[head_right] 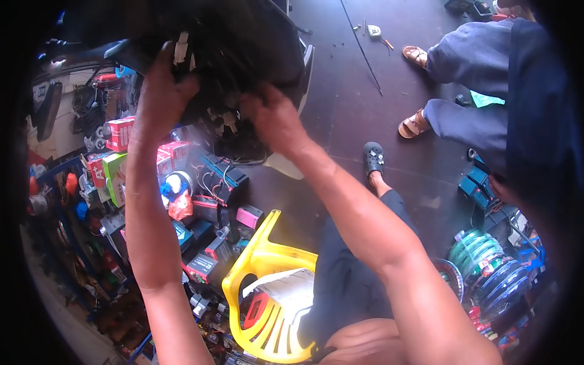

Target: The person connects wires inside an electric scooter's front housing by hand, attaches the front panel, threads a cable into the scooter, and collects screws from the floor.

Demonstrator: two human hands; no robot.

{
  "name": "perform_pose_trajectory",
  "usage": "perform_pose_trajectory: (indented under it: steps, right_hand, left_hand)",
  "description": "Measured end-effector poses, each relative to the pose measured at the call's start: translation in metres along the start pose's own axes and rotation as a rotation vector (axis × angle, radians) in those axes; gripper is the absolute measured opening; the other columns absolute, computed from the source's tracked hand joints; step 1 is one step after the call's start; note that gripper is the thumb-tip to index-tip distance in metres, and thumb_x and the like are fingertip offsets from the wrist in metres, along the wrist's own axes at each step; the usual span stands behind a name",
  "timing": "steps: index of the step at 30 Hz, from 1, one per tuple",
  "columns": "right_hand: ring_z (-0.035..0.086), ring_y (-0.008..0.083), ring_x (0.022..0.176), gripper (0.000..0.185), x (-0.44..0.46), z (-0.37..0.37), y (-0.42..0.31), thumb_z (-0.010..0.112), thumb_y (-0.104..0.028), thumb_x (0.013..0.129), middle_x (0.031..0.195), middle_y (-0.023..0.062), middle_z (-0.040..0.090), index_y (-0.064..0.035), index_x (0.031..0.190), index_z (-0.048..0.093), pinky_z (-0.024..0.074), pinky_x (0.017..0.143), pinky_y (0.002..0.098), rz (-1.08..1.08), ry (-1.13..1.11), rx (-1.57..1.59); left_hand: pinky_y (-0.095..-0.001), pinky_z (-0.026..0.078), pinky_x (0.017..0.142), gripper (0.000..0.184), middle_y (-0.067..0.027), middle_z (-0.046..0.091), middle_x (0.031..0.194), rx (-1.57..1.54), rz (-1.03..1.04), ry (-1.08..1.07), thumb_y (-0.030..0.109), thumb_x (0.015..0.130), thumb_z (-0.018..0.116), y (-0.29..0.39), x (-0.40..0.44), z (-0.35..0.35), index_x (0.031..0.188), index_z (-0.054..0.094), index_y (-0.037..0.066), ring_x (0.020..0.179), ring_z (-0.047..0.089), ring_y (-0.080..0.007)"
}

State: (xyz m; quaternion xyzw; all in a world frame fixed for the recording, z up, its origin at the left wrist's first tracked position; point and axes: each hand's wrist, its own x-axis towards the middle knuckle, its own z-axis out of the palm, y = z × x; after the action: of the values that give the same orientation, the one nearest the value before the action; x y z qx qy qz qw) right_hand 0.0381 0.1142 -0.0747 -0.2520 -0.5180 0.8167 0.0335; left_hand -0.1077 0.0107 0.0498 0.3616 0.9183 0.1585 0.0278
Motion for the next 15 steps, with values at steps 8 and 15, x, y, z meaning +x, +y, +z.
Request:
perform_pose_trajectory:
  steps: [8,15]
  right_hand:
    - [0.065,0.0275,0.090,0.028,-0.007,0.027,-0.009,0.063,-0.016,0.092,0.105,0.0180,0.063,-0.0013,0.116,0.059,0.0511,0.077,0.0391,-0.578,0.558,-0.382]
    - [0.066,0.0213,0.077,0.030,-0.003,0.012,-0.016,0.063,-0.014,0.092,0.093,0.0135,0.066,-0.0028,0.120,0.059,0.0531,0.063,0.0343,-0.507,0.393,-0.476]
  left_hand:
    - [-0.0335,0.050,0.088,0.048,-0.0133,0.070,0.106,-0.255,-0.143,-0.201,0.011,0.080,0.068,0.009,0.007,-0.016,0.126,0.059,0.002,0.095,0.066,-0.0217]
    - [-0.0395,0.049,0.085,0.046,-0.0206,0.069,0.100,-0.315,-0.111,-0.209,0.015,0.075,0.070,0.004,0.010,-0.015,0.117,0.060,-0.001,0.091,0.065,-0.0359]
